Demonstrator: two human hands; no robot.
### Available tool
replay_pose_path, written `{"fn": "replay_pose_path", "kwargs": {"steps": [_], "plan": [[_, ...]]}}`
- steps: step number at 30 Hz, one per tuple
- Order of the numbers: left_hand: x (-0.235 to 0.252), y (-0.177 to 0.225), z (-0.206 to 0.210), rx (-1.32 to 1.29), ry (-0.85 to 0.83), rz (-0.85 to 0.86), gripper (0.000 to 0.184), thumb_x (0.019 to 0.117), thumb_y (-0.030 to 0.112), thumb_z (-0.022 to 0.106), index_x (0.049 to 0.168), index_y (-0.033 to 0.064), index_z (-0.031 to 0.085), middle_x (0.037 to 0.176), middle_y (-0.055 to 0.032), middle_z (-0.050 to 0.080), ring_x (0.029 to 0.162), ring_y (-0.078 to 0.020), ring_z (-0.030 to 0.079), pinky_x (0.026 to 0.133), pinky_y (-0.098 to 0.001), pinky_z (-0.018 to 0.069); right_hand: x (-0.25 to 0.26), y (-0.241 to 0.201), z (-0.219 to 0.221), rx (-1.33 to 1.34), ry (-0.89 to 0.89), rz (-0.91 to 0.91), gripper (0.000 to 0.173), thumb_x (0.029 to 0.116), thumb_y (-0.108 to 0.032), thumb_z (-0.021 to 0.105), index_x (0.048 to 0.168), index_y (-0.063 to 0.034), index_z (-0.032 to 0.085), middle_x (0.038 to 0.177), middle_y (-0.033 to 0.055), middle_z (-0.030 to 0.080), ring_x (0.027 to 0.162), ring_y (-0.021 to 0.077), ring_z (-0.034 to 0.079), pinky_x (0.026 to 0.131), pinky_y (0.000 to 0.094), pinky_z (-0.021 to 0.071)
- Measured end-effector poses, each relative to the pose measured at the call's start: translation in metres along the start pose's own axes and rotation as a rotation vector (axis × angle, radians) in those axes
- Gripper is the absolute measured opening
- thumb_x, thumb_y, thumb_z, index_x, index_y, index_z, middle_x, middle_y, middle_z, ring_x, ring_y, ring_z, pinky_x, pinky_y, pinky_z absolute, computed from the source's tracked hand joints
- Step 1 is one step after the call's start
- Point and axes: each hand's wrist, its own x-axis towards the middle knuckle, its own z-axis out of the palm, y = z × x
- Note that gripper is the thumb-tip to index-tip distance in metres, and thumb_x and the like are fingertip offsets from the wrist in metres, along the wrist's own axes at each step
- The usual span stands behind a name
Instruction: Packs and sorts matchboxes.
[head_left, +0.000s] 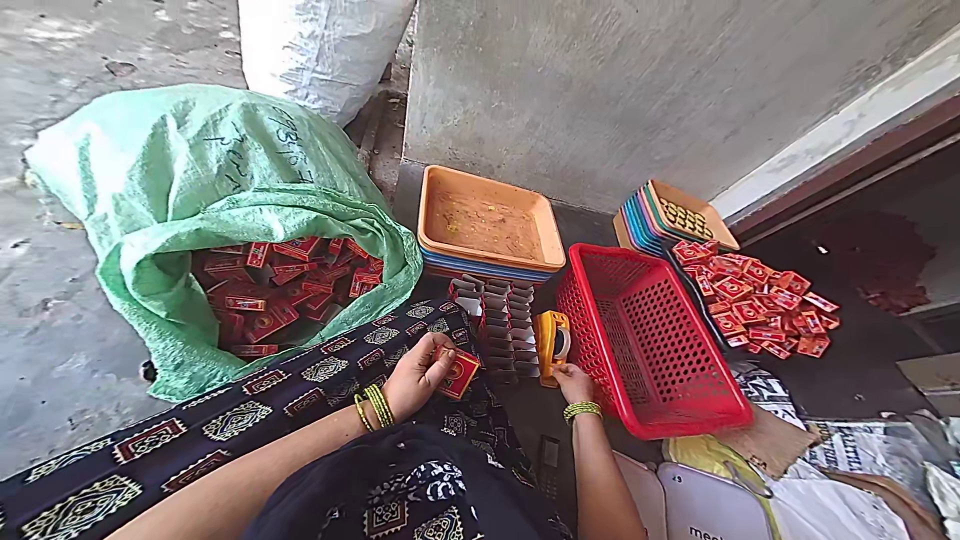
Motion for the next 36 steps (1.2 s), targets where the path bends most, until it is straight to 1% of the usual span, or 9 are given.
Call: {"fn": "replay_pose_path", "kwargs": {"steps": [2,7,12,15,20,24,28,32,36], "plan": [[0.000,-0.002,0.000,0.008,-0.011,-0.024,0.022,0.1070,0.024,0.051,0.119,0.0065,0.057,0.100,-0.0048,0.069,0.082,-0.0103,0.070,0.075,-0.0314,0.0617,-0.025,-0.040,0.007,0.401,-0.070,-0.151,0.023,0.0946,-0.019,0.075,0.110,-0.0020,0.071,0.099,0.0101,0.072,0.081,0.0169,0.067,0.073,0.0346,0.0569],[0.002,-0.003,0.000,0.037,0.008,-0.024,0.028,0.1087,0.028,0.047,0.119,0.0048,0.058,0.102,-0.0072,0.069,0.086,-0.0112,0.070,0.079,-0.0328,0.0615,-0.117,-0.154,0.007,0.978,-0.498,-0.336,0.025,0.1005,-0.009,0.060,0.121,0.0029,0.068,0.137,0.0137,0.064,0.119,0.0220,0.064,0.100,0.0392,0.0552],[0.001,-0.003,-0.008,0.039,0.010,0.026,0.042,0.1056,0.042,0.052,0.121,0.0031,0.057,0.105,-0.0081,0.067,0.090,-0.0103,0.068,0.082,-0.0322,0.0602,-0.150,-0.188,0.026,1.032,-0.667,-0.265,0.024,0.0997,-0.005,0.062,0.119,0.0071,0.070,0.133,0.0157,0.067,0.115,0.0197,0.067,0.098,0.0357,0.0555],[0.002,-0.004,-0.008,0.029,0.012,-0.010,0.046,0.0961,0.041,0.070,0.121,0.0044,0.056,0.104,-0.0088,0.068,0.088,-0.0133,0.069,0.081,-0.0353,0.0614,-0.150,-0.186,0.040,1.017,-0.623,-0.234,0.020,0.0983,-0.009,0.066,0.112,0.0055,0.071,0.130,0.0158,0.068,0.116,0.0211,0.066,0.098,0.0372,0.0562],[0.002,0.002,-0.006,0.060,-0.003,0.017,0.051,0.0907,0.031,0.078,0.123,0.0020,0.051,0.102,-0.0094,0.068,0.089,-0.0143,0.070,0.083,-0.0358,0.0610,-0.149,-0.185,0.049,0.984,-0.454,-0.221,0.012,0.0904,-0.010,0.076,0.097,0.0002,0.076,0.111,0.0121,0.070,0.100,0.0182,0.067,0.085,0.0332,0.0587],[-0.001,0.001,-0.005,0.066,-0.031,0.080,0.064,0.0871,0.031,0.081,0.129,-0.0014,0.044,0.103,-0.0112,0.068,0.092,-0.0146,0.070,0.085,-0.0359,0.0608,-0.144,-0.186,0.048,0.969,-0.408,-0.184,0.039,0.0814,-0.002,0.081,0.113,-0.0009,0.057,0.101,0.0112,0.061,0.088,0.0171,0.064,0.078,0.0324,0.0601],[-0.002,-0.001,-0.003,0.048,-0.036,0.159,0.066,0.0907,0.025,0.071,0.136,-0.0058,0.035,0.114,-0.0160,0.066,0.098,-0.0152,0.070,0.087,-0.0359,0.0607,-0.141,-0.173,0.043,0.777,-0.452,-0.541,0.035,0.0955,-0.014,0.071,0.124,0.0035,0.060,0.105,0.0108,0.072,0.098,0.0160,0.069,0.090,0.0332,0.0582],[-0.001,-0.007,0.000,-0.001,-0.055,0.102,0.077,0.0900,0.027,0.063,0.146,-0.0060,0.022,0.136,-0.0199,0.051,0.110,-0.0211,0.068,0.083,-0.0379,0.0641,-0.129,-0.150,0.024,0.414,-0.068,-0.915,0.043,0.0904,-0.025,0.080,0.122,0.0011,0.067,0.113,0.0100,0.074,0.104,0.0159,0.072,0.092,0.0351,0.0620],[0.000,-0.007,0.001,0.061,-0.077,-0.038,0.075,0.0871,0.018,0.062,0.149,-0.0053,0.025,0.145,-0.0212,0.047,0.119,-0.0227,0.064,0.087,-0.0367,0.0613,-0.085,-0.114,-0.045,-0.093,0.674,-0.717,0.040,0.0990,-0.028,0.066,0.124,0.0032,0.068,0.120,0.0238,0.070,0.115,0.0378,0.066,0.102,0.0503,0.0522]]}}
